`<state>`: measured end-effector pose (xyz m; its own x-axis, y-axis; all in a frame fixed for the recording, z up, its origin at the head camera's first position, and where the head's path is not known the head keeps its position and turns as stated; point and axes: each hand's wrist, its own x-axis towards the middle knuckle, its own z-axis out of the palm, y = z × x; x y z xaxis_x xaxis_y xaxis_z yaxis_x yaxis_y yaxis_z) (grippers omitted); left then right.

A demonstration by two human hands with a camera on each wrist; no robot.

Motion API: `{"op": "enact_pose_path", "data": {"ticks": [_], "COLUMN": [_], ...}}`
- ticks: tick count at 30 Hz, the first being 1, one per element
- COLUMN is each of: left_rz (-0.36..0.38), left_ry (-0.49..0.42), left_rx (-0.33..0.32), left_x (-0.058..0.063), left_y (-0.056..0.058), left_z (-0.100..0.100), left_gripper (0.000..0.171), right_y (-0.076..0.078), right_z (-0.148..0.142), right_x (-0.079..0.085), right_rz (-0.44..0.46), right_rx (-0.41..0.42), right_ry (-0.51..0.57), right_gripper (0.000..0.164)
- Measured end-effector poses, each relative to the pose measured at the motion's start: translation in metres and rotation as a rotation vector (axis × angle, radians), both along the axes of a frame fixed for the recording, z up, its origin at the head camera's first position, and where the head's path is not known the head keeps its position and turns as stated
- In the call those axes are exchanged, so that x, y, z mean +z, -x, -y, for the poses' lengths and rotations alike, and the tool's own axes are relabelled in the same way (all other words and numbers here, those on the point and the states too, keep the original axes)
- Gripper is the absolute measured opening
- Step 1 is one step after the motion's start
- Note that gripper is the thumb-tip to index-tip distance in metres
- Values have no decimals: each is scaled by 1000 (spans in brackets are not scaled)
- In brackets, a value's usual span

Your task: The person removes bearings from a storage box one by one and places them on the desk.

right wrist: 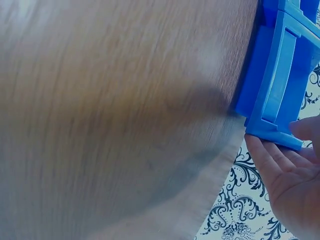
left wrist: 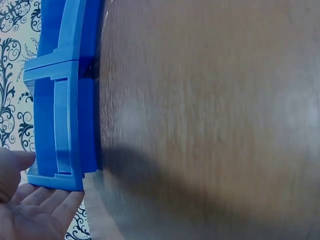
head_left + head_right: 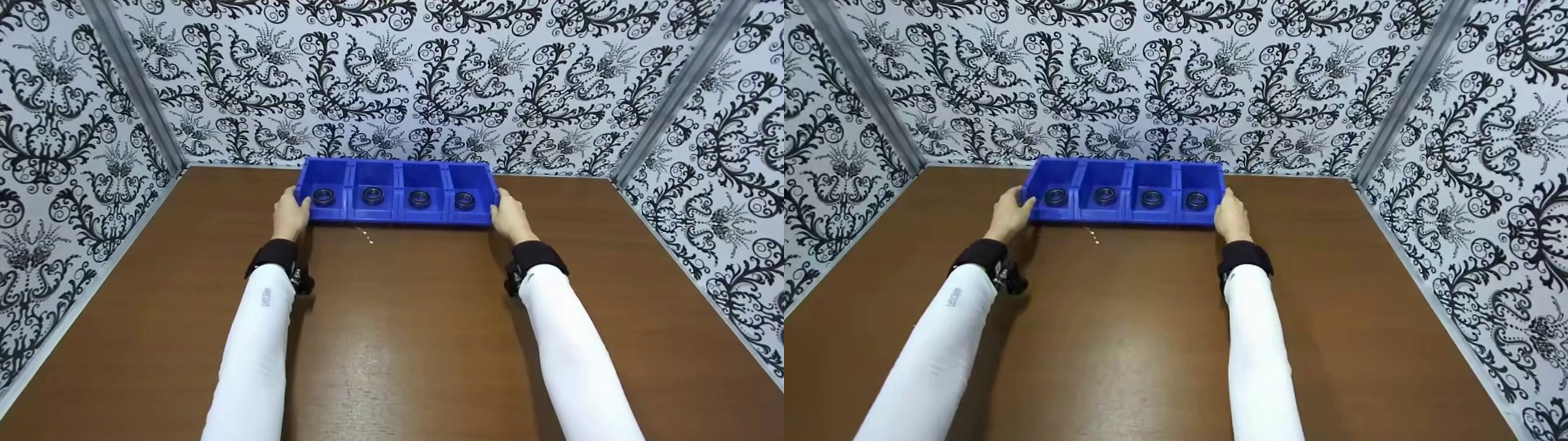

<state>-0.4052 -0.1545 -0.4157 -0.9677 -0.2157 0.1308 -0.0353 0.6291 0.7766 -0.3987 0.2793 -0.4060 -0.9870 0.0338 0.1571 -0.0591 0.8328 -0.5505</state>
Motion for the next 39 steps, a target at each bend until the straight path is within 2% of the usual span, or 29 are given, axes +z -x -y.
{"op": "enact_pose_path", "data": {"ticks": [19,26,39], "left_rz": [-14,-26,-19], "left_ry": [-31,-24,-30], "left_rx": [118,131,120], "left_x": [-1,2,1], "left_y": [-2,-4,-8], "left_z": [4,2,0], "left_gripper": [44,40,40], "right_y": [-1,-4,-7], "right_z": [4,4,-2], "right_x": [-4,-1,-2], "right_rz": [-92,-86,-61], "right_rx": [-74,-99,-104], "right_ry": [40,19,70], "right_gripper": [49,48,47]}}
